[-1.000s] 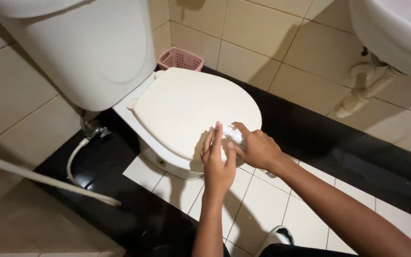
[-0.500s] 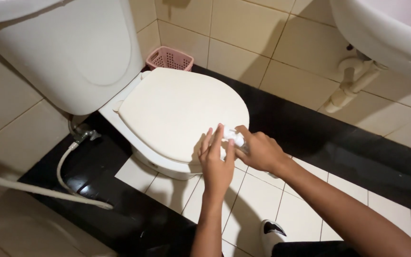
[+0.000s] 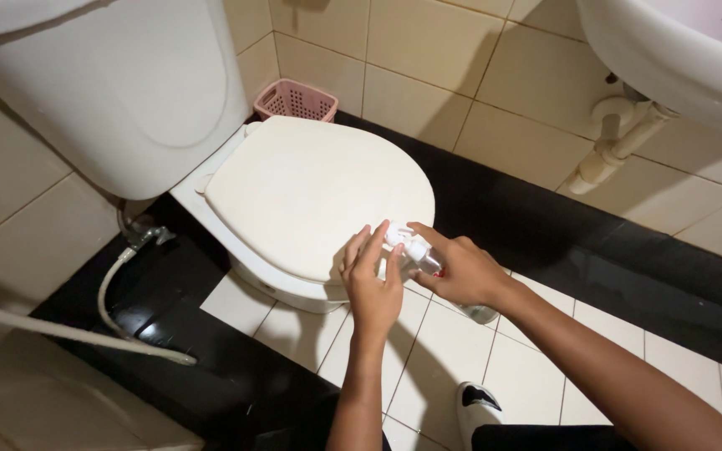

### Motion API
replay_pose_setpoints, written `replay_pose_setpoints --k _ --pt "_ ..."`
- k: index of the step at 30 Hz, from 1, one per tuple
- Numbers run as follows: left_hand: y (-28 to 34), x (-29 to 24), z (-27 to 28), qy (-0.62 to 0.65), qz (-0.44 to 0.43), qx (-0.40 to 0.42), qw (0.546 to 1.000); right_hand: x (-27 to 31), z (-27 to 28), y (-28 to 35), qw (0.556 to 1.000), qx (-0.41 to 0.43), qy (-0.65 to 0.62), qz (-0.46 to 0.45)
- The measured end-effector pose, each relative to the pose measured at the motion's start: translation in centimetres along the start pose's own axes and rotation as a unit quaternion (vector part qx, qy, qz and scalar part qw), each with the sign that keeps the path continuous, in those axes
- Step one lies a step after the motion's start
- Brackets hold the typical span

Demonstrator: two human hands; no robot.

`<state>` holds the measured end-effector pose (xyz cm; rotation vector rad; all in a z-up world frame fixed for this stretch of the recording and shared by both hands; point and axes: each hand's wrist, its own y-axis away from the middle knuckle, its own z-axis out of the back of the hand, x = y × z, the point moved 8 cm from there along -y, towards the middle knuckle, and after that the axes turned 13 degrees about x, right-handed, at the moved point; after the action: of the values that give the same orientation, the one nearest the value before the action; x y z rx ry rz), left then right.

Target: The person cleans a white toilet in a bathroom. They first use a handheld bidet sprayer to rinse the toilet bowl and seat. Then, they apply a cleaning liquid from a white bottle onto the toilet seat and lid. Finally, they wipe the toilet seat and tank with a green cloth.

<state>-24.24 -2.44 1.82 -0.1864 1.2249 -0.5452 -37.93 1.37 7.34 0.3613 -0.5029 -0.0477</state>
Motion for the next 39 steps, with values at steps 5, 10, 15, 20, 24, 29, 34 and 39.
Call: replay_pose_setpoints --k 5,10,15,20,24,29,34,39 --pt "0.1 -0.6 -1.4 0.056 0.016 0.018 0.998 -2.3 -0.8 -0.1 0.999 -0.013 0.031 -0.038" --pt "0.0 -0.9 -2.4 0.051 0.002 0.018 0.999 -3.1 -0.6 0.1 0.998 -0.035 0.030 -0.030" --pt "0.1 0.0 -2.7 0.026 -0.015 0.009 1.000 -4.0 -1.3 -0.5 0.999 0.030 -0.008 -0.016" --pt "0.0 0.1 -2.5 0.041 0.011 0.018 0.999 -4.4 -1.7 -0.8 1.000 0.015 -0.020 0.008" --pt "0.3 -0.8 -2.9 -0.001 -0.025 0.004 1.000 -4.0 -1.7 -0.5 0.999 0.014 -0.039 -0.017" --pt "0.3 0.8 -3.4 0.074 0.029 0.042 0.996 -3.2 -1.2 -0.3 0.999 0.010 -0.014 -0.030" --pt "0.4 0.1 -2.7 -0.022 -0.007 0.043 0.999 -4.0 -1.4 -1.0 0.999 -0.013 0.035 -0.036" --pt "0.3 -0.3 -2.2 -0.065 0.010 0.058 0.996 -4.0 -1.4 -1.1 0.995 -0.010 0.058 -0.081"
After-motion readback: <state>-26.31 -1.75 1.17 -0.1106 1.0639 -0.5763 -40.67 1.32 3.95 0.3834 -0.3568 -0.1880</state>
